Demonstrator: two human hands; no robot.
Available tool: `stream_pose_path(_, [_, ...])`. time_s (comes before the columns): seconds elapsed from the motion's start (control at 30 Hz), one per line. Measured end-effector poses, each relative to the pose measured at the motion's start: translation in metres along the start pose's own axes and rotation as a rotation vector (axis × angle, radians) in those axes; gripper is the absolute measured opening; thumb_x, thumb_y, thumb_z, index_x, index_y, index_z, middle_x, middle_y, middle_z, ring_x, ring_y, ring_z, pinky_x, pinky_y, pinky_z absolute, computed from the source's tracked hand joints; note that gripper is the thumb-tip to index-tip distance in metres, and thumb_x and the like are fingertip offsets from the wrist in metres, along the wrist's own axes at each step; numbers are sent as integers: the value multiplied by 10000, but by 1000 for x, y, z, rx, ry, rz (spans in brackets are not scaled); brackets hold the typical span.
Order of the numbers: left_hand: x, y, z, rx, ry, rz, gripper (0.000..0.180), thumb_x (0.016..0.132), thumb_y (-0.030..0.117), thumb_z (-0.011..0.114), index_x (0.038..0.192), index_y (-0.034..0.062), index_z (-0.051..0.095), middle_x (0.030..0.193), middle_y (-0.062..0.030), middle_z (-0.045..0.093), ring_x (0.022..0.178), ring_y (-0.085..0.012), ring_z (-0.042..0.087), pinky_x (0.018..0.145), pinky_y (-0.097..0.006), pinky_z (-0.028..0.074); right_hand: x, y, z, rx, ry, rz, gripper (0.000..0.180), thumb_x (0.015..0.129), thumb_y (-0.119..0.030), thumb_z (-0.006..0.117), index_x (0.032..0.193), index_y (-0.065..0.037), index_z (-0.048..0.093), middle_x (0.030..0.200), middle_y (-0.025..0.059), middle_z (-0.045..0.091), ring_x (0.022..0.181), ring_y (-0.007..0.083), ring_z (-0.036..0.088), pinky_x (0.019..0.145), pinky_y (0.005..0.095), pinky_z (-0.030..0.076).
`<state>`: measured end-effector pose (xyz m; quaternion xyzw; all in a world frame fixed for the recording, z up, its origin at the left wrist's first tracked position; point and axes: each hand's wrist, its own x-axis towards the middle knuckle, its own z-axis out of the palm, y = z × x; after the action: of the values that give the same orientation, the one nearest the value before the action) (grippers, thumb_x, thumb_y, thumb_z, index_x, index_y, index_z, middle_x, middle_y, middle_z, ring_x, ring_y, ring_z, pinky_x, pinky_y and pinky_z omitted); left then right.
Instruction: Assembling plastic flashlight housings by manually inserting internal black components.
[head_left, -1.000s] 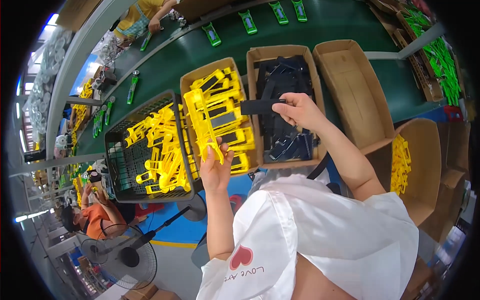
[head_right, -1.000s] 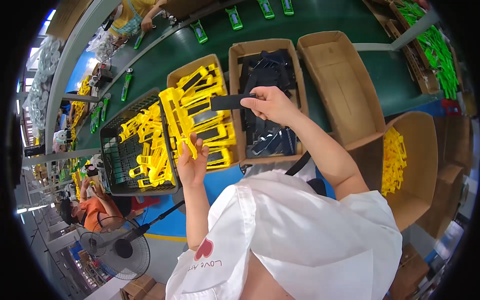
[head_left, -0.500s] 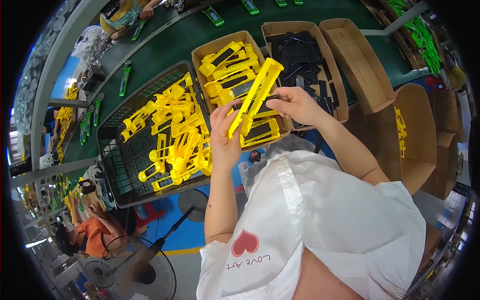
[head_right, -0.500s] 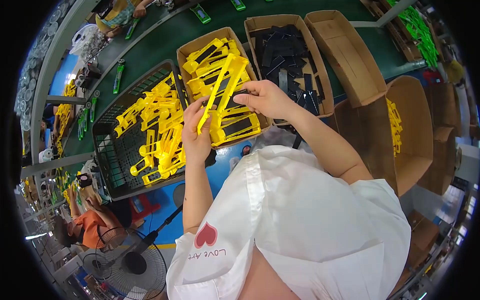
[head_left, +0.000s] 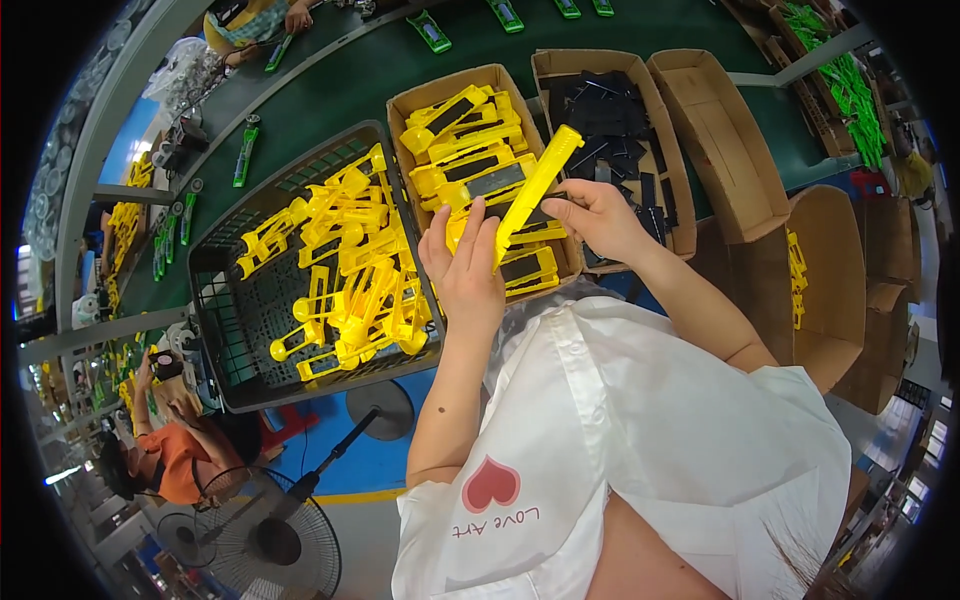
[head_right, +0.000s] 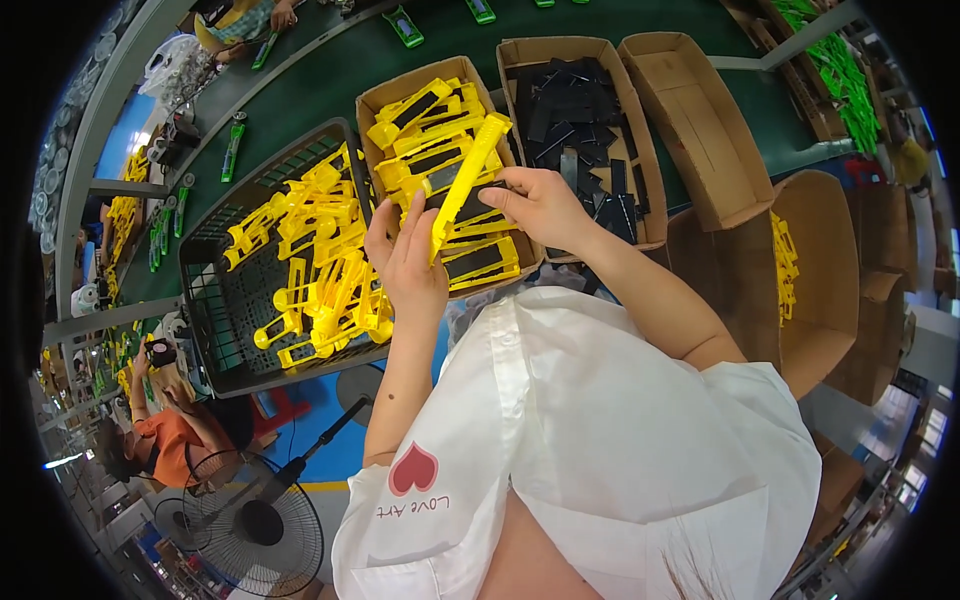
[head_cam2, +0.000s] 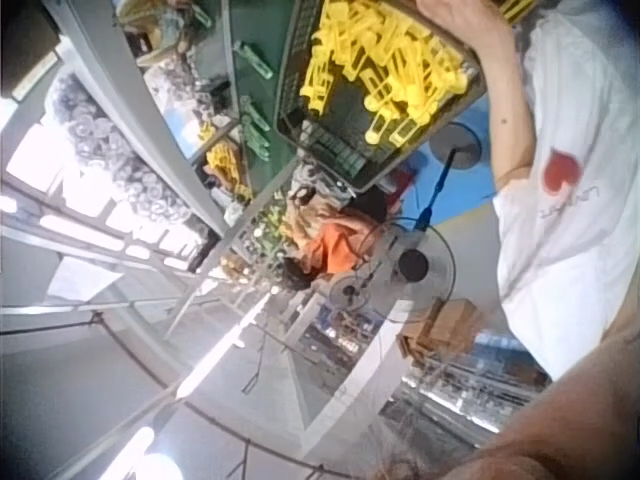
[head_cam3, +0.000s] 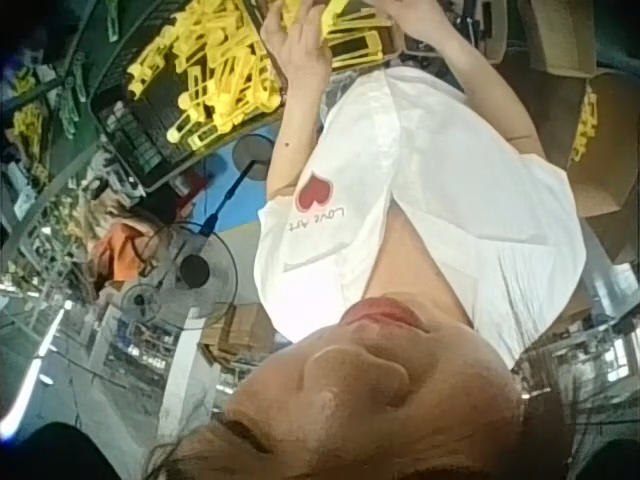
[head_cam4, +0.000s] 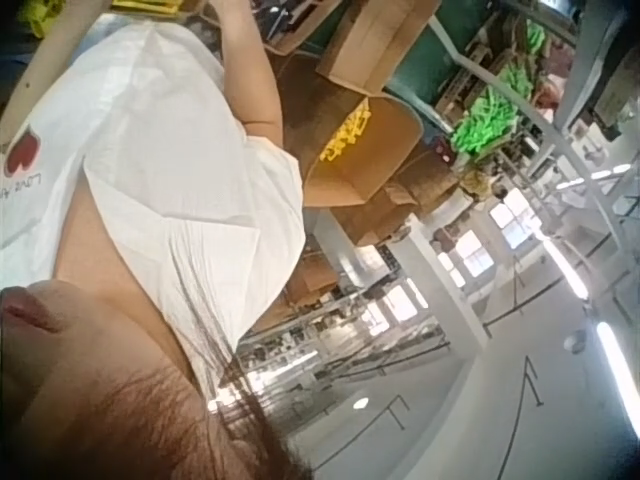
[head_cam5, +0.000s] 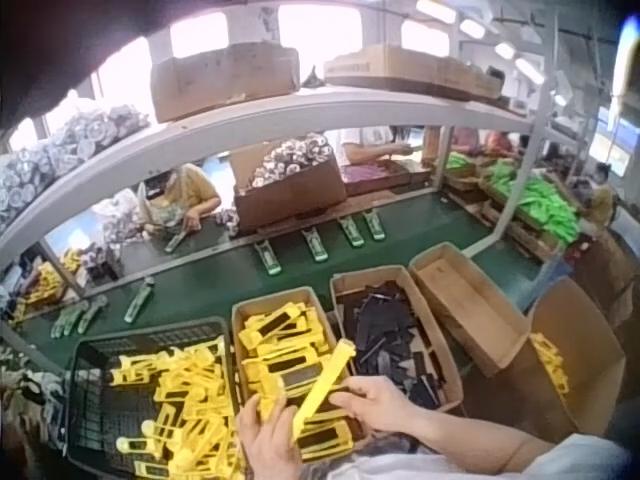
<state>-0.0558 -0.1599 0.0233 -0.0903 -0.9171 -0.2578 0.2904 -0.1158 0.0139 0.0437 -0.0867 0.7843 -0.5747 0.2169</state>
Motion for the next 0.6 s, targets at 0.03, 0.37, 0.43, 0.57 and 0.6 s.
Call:
stream_pose_path(0.03, [2,2,-2,50,-37,39,314,626,-65,553,925,28,569,1097,-47,550,1079,-293,402,909,-373,290,0,3,1,21,35,1,199,822,-184,555,923,-14,575,588,2,515,495,54,443,460,203,367])
stream_pose_path(0.37, [-8,-18,-21,-650,64,-535,243,756,-51,482,986,-12,551,935,-109,545,874,-208,531,761,-268,415,8,12,-5,34,-51,48,228,833,-264,542,790,-40,534,537,-17,466,457,35,417,431,170,338])
stream_pose_path(0.43, [-4,-41,-35,-868,-94,-839,202,782,14,524,977,-21,565,900,-76,573,811,-145,541,715,-241,428,5,-3,-13,-11,-179,154,203,837,-227,537,873,-28,553,567,6,485,482,63,420,451,189,347])
stream_pose_path(0.57, [-4,-57,-34,-935,-492,-969,218,777,86,597,963,-26,581,772,-41,605,657,-76,531,606,-201,434,2,-30,-6,-129,-283,184,211,838,-217,533,906,-17,544,596,26,507,488,83,434,479,206,370])
stream_pose_path(0.6, [-7,-57,-32,-977,-534,-946,220,777,98,608,958,-25,583,776,-40,604,659,-70,527,599,-198,433,5,-27,-3,-190,-310,225,214,836,-217,535,898,-12,543,617,37,524,502,90,458,506,212,392])
